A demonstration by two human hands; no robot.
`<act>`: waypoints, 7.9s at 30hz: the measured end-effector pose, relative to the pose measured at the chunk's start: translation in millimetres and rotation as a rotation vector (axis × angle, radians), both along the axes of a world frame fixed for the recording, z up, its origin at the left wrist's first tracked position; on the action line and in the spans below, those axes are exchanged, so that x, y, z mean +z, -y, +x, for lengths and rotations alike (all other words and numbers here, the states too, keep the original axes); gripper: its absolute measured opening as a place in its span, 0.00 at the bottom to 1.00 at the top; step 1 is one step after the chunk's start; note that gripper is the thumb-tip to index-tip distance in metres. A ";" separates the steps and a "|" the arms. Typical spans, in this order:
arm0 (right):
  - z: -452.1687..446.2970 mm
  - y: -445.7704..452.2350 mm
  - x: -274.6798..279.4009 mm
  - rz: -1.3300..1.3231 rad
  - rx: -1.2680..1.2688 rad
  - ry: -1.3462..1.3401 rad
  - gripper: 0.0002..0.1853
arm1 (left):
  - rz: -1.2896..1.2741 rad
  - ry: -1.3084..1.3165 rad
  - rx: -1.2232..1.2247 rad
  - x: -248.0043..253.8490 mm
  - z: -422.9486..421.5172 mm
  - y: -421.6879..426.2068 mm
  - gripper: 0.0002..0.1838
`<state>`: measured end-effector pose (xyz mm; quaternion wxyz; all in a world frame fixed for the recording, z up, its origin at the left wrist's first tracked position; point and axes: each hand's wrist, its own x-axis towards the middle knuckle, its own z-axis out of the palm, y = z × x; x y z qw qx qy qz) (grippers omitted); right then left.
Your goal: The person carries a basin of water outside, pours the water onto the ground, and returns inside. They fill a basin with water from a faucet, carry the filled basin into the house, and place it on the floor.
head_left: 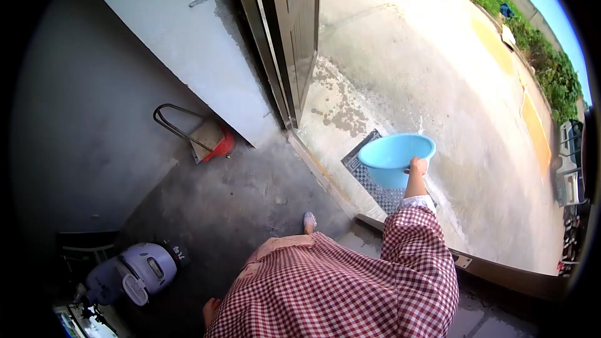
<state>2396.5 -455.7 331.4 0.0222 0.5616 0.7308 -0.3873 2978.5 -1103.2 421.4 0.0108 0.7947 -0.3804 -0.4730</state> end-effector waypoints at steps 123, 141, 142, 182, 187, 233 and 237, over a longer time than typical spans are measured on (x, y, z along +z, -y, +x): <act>1714.1 412.9 1.9 -0.212 -1.944 -0.836 0.18 | 1.012 -0.827 -3.732 -15.8 836.8 -669.0 0.20; 2007.7 -124.6 20.7 0.328 -0.759 -0.393 0.13 | 0.970 -1.127 -2.961 51.4 1033.5 -774.8 0.13; 1989.7 -144.0 49.4 0.384 -0.734 -0.426 0.14 | 0.967 -1.144 -2.910 47.8 1032.9 -781.3 0.13; 1789.8 -473.3 -39.2 -0.675 -1.097 -0.724 0.13 | 0.202 -0.439 -3.735 -128.0 1016.2 -1084.0 0.27; 1817.1 -476.7 -38.6 -0.527 -1.454 -0.846 0.22 | 0.161 -0.636 -3.550 -43.0 1024.7 -1058.2 0.22; 1864.1 -483.3 3.3 -0.825 -1.281 -1.287 0.17 | -0.646 -1.445 -2.989 -2.6 1022.5 -1001.9 0.06; 1863.0 -480.5 11.7 -0.814 -1.270 -1.320 0.16 | -0.622 -1.404 -3.019 -3.6 1021.3 -1001.4 0.08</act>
